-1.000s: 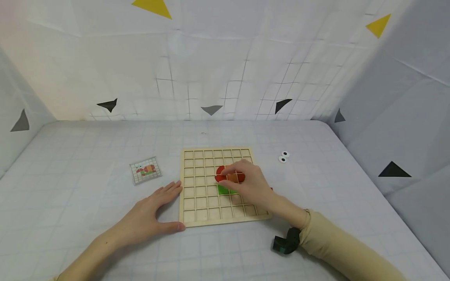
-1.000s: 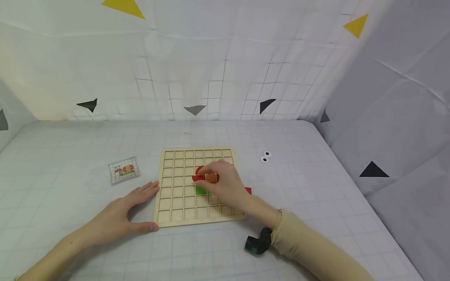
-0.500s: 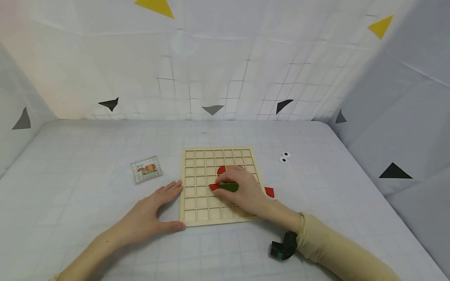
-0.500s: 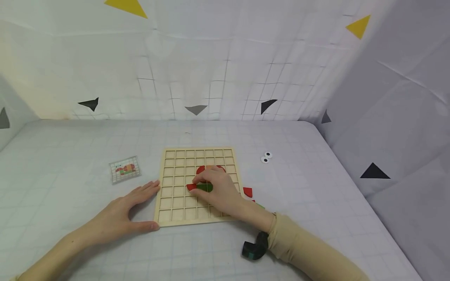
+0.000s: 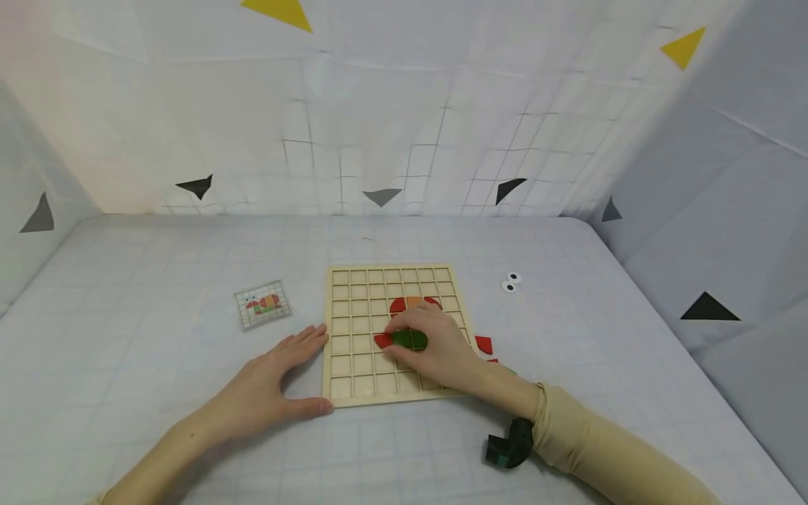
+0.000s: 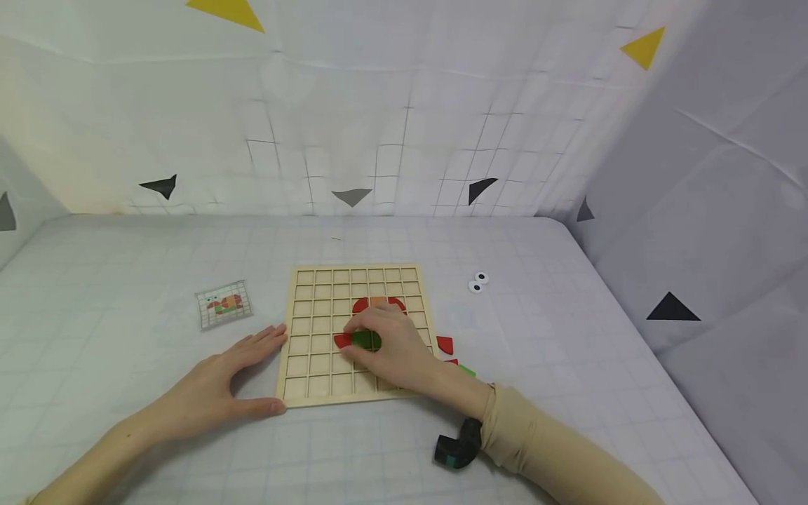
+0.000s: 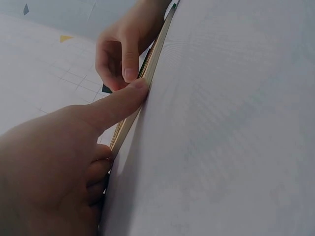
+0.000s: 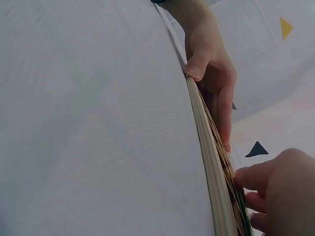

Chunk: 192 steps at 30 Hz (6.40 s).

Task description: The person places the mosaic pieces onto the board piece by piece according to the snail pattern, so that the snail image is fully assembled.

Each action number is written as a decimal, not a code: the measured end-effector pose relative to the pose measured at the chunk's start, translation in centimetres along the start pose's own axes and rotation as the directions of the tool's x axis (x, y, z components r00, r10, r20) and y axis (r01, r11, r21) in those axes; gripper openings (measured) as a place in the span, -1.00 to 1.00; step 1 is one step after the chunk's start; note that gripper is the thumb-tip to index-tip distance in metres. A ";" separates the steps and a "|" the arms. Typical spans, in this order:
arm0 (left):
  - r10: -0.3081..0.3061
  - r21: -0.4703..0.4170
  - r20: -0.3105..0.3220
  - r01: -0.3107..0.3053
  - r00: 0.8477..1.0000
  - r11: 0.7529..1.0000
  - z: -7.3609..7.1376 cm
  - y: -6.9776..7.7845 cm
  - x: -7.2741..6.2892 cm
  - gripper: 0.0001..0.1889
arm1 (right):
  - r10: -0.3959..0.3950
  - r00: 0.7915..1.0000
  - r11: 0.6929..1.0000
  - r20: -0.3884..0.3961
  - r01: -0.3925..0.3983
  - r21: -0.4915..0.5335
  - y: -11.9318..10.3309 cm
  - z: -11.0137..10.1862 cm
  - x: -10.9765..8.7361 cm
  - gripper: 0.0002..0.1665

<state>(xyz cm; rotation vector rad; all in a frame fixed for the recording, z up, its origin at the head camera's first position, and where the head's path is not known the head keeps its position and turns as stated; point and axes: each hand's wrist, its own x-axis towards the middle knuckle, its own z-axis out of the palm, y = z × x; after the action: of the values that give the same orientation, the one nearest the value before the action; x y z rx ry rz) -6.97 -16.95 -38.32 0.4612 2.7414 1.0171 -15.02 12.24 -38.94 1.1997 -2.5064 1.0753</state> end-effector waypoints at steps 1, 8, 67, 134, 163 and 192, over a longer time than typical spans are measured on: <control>-0.005 -0.003 0.001 0.005 1.000 1.000 0.0 0.0 0.0 0.05 | -0.004 1.000 1.000 0.004 0.004 0.004 0.0 0.0 0.0 -0.74; -0.006 0.003 0.003 0.006 1.000 1.000 0.0 0.1 0.1 0.05 | -0.025 1.000 1.000 0.003 0.025 0.016 0.0 0.0 -0.1 -0.76; 0.029 0.018 -0.020 -0.029 0.999 0.999 0.1 0.0 0.0 0.02 | 0.124 0.986 0.979 0.109 -0.139 0.146 4.4 -8.6 -2.6 -0.62; 0.010 0.013 -0.016 -0.010 1.000 1.000 0.0 0.1 -0.1 0.01 | 0.112 0.994 0.994 0.011 -0.112 -0.002 9.5 -10.4 -7.9 -0.51; 0.019 0.005 -0.007 -0.019 1.000 1.000 0.0 0.2 0.0 0.03 | 0.150 0.985 0.980 0.083 -0.159 0.118 5.2 -7.8 -3.3 -0.62; 0.014 0.008 -0.004 -0.014 1.000 1.000 0.1 0.1 0.0 0.02 | 0.138 0.984 0.972 0.109 -0.155 0.176 1.1 -1.1 3.6 -0.57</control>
<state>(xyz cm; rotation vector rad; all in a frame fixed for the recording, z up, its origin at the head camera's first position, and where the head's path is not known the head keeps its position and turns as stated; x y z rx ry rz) -6.91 -16.83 -38.30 0.4815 2.7507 1.0114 -18.39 11.26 -37.18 1.1515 -2.6538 1.3423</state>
